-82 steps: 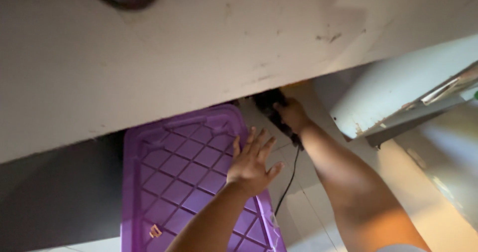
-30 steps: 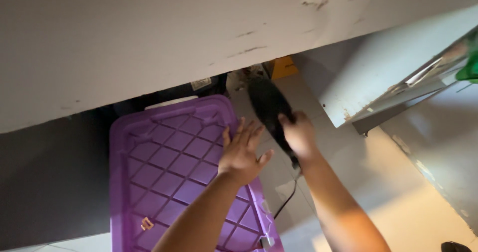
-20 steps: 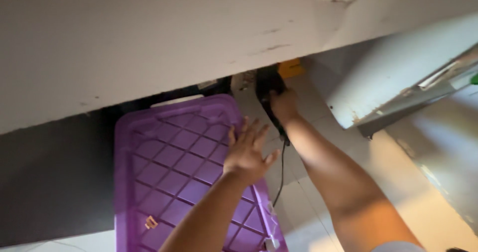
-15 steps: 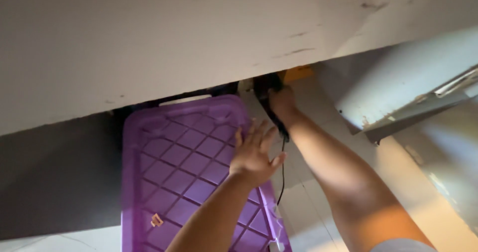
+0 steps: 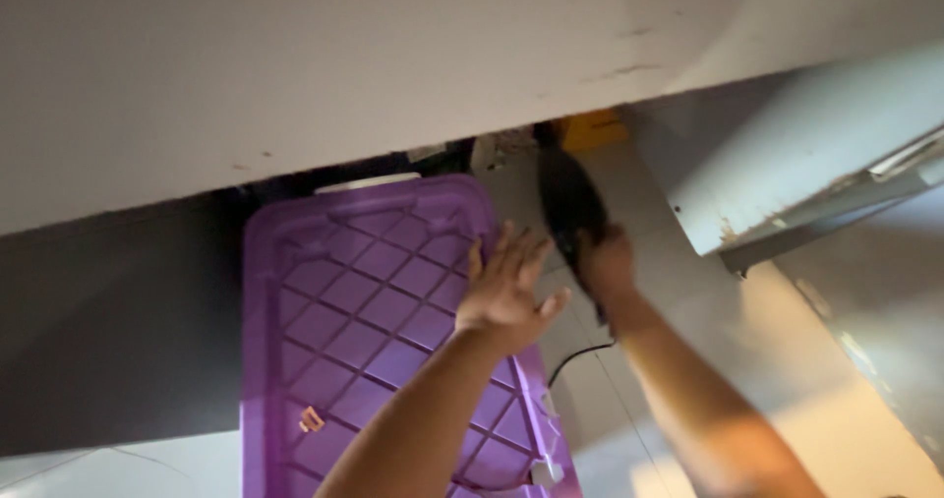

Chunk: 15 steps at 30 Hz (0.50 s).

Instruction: The recorder uses a handheld vacuum to clean the floor area underneath a desk, moving a storage bin and backpacks to reach hidden areas.

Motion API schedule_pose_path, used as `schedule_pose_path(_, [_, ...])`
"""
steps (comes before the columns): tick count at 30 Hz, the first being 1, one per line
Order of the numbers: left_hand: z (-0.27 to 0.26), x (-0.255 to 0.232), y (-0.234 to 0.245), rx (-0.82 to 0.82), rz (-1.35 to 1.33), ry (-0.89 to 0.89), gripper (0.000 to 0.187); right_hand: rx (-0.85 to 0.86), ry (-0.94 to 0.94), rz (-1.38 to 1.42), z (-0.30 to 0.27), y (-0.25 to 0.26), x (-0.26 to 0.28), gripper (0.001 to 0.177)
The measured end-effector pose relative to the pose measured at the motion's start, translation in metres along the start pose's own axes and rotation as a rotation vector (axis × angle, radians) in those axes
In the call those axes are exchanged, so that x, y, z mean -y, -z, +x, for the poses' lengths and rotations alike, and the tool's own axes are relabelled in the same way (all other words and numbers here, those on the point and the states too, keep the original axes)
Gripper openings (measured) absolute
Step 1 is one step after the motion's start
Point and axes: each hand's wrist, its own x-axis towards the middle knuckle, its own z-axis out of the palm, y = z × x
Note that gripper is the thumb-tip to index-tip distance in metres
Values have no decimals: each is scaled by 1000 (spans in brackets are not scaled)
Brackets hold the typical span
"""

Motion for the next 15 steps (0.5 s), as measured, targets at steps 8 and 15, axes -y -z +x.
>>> schedule_pose_path(8, [-2, -3, -8, -79, 30, 0, 79, 130, -174, 310, -75, 84, 74, 39])
schedule_pose_path(15, [0, -2, -16, -94, 55, -18, 76, 17, -292, 307, -88, 133, 42, 38])
